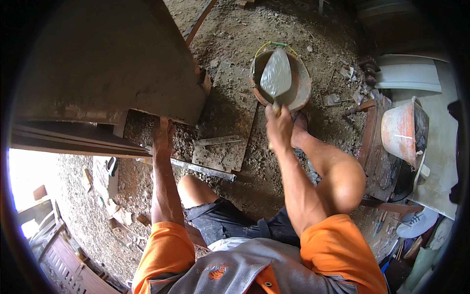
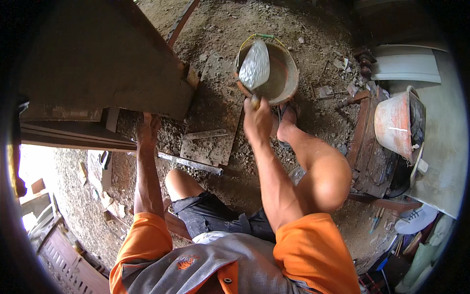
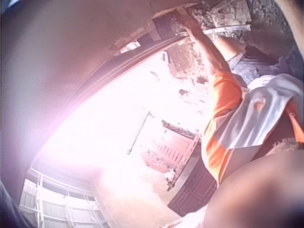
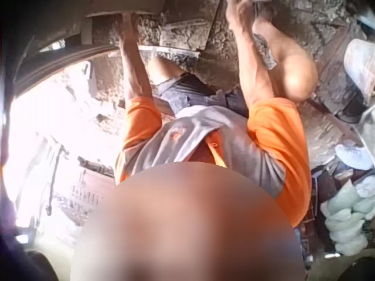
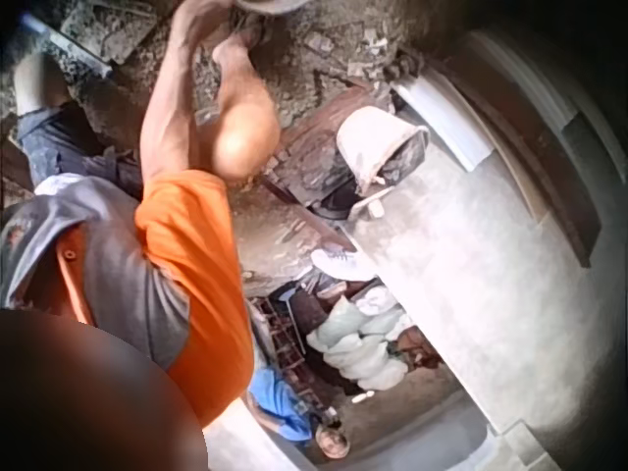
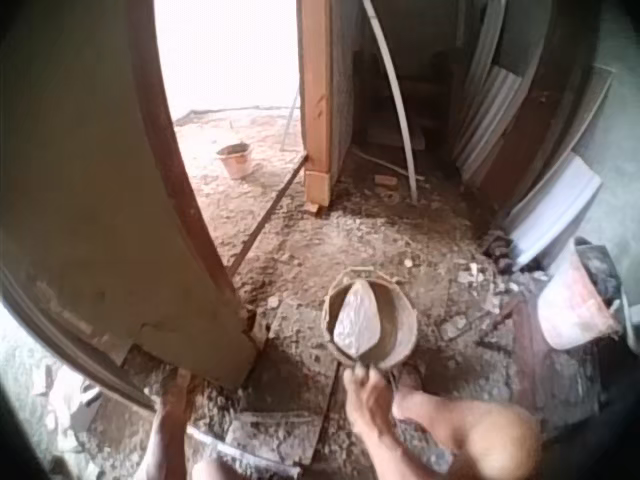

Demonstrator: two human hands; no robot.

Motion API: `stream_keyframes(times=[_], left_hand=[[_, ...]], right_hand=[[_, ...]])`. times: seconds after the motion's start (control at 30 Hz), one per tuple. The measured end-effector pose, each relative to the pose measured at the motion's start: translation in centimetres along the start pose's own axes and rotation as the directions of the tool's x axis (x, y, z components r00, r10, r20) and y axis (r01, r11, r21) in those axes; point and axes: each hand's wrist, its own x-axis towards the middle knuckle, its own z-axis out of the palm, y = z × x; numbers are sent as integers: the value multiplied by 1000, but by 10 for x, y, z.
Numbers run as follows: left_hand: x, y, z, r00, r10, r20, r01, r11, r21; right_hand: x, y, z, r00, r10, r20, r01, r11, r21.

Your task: The person scoops wet plaster from a bucket with a trowel and applies it to the lower edge of a vertical wooden structure. They repeatedly smooth and level the plaster using a flat metal trowel, working along the base while seated on a small stool.

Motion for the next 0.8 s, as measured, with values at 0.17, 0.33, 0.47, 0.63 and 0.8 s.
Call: stream_keyframes(times=[0.17,0.33,0.47,0.63,0.8], left_hand=[[1,5,-2,1000,-12,23,11,999,35],[-4,5,-3,1000,15,20,-16,998,60],[-6,2,-9,996,64,64,-65,998,8],[-5,-4,-11,992,105,75,-100,993,-66],[-6,1,-9,989,92,118,-88,995,-41]], right_hand=[[103,-12,-41,993,81,81,-30,865,-502],[148,1,-48,945,107,309,184,608,-772],[162,7,-32,948,107,299,191,561,-805],[164,6,-2,927,175,331,180,567,-804],[160,10,10,914,288,286,6,695,-719]])
